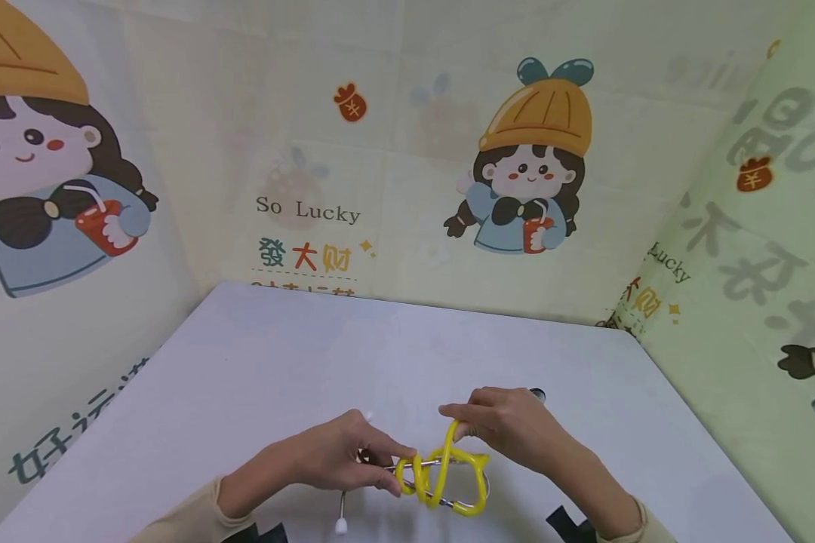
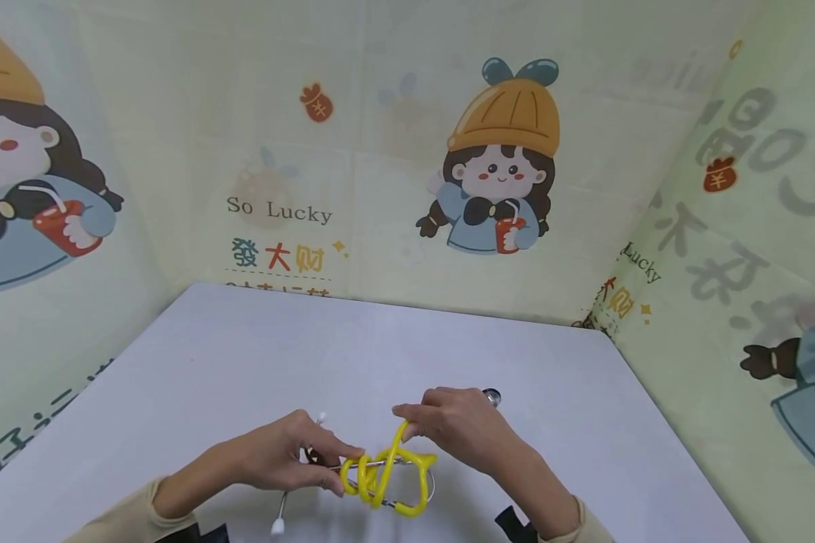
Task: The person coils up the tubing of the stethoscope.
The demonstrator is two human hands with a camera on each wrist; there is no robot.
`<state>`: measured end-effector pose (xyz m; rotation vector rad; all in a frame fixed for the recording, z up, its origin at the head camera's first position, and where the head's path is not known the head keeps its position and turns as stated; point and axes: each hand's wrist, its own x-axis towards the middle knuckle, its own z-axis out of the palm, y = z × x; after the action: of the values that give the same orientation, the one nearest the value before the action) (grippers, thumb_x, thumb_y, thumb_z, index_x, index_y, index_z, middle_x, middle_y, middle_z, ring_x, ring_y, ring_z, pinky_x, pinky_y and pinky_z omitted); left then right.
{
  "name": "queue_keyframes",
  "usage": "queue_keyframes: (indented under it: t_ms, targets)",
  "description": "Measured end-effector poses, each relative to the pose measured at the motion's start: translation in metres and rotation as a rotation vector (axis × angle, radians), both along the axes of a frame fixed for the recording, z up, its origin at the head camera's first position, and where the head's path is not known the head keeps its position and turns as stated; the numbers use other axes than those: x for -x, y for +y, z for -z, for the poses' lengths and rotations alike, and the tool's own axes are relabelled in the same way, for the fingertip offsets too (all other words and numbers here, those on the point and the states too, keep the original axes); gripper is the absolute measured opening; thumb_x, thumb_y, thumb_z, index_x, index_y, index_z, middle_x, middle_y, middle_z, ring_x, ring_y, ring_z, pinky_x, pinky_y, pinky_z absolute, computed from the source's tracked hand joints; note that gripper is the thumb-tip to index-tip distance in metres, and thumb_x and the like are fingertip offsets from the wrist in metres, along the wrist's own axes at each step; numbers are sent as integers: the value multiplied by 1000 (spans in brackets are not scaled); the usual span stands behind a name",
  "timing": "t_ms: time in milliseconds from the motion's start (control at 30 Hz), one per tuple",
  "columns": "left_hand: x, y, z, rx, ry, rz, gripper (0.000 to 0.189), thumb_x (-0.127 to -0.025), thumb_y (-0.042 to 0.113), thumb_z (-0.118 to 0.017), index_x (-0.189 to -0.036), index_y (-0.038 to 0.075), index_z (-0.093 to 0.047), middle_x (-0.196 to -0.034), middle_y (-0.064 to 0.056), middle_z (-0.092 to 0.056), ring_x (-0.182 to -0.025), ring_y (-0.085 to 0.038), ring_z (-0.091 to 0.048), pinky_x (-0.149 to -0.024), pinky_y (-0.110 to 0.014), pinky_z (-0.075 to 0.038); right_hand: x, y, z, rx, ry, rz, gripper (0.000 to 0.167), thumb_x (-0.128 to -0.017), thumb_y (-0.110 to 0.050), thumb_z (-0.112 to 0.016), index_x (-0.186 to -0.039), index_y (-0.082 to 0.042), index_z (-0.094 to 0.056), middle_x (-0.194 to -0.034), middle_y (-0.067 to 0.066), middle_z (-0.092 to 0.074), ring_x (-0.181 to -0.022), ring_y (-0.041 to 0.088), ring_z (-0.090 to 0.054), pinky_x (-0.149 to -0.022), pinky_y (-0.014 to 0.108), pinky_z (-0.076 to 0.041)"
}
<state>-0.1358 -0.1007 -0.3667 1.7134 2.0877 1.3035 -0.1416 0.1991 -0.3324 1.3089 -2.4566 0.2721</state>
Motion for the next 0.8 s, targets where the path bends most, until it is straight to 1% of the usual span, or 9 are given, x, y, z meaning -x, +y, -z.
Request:
queue_keyframes:
  t_ms: [200, 300, 367, 467, 533, 633, 733, 767, 800]
  targets:
    - [1, 1, 3, -79, -58, 3, 40, -92, 9, -76, -128, -6, -68, -89, -5, -79, -73, 9, -59, -63, -20, -57, 5, 2, 14, 104, -74, -62, 32, -94, -33, -70, -122, -20, -76, -80, -12, -67, -66, -3, -52, -61, 8, -45]
    - [2, 3, 3, -119, -26, -3, 39, -91, 6, -76, -126, -9, -68, -90, -7, -79, -76, 4, -66, -66, -22, -59, 8, 3, 22, 170, -171, -98, 28, -98, -24, -67, -123, -15, -74, -86, -9, -71, -71, -1, -59, -65, 11, -49]
    - [3, 3, 3, -142, -29, -9, 38, -90, 4, -77, -125, -10, -68, -91, -9, -79, -78, -1, -70, -67, -24, -59, 9, 3, 26, 216, -255, -105, 26, -99, -17, -66, -123, -12, -74, -95, -6, -76, -80, 4, -68, -71, 17, -55]
    - [6, 4, 3, -168, -20, -42, 38, -89, 3, -78, -123, -10, -68, -91, -9, -79, -79, -4, -72, -68, -25, -60, 8, 1, 31, 264, -371, -62, 28, -100, -11, -66, -126, -11, -73, -108, -2, -78, -94, 10, -73, -79, 26, -59]
    - [8, 5, 4, -181, -10, -75, 38, -87, 2, -79, -122, -9, -69, -90, -8, -79, -79, -3, -73, -68, -24, -60, 8, -1, 33, 282, -427, -9, 31, -99, -9, -66, -129, -11, -72, -113, 0, -77, -97, 10, -73, -82, 29, -59]
    - [11, 5, 4, -187, 42, -125, 36, -86, 2, -80, -120, -8, -71, -87, -6, -79, -72, 3, -68, -58, -17, -54, 7, -2, 34, 294, -471, 59, 39, -97, -6, -68, -135, -12, -68, -110, 2, -77, -88, 8, -72, -77, 27, -58]
    - [15, 5, 4, -181, 49, -152, 35, -86, 3, -80, -119, -6, -72, -86, -4, -79, -67, 5, -62, -49, -14, -44, 6, -3, 35, 300, -511, 98, 46, -96, 1, -67, -140, -13, -64, -101, 3, -78, -78, 9, -69, -70, 24, -54]
    - [16, 5, 4, -178, 51, -159, 35, -87, 4, -80, -119, -5, -72, -86, -4, -79, -66, 6, -62, -48, -14, -44, 6, -3, 36, 301, -527, 112, 48, -96, 2, -65, -142, -13, -63, -96, 2, -77, -76, 10, -68, -67, 23, -53]
    - [18, 5, 4, -178, 51, -167, 35, -87, 4, -80, -119, -5, -72, -86, -5, -79, -68, 5, -64, -51, -15, -47, 6, -3, 37, 304, -545, 123, 48, -96, 4, -64, -142, -12, -62, -101, 3, -77, -76, 12, -68, -66, 23, -52]
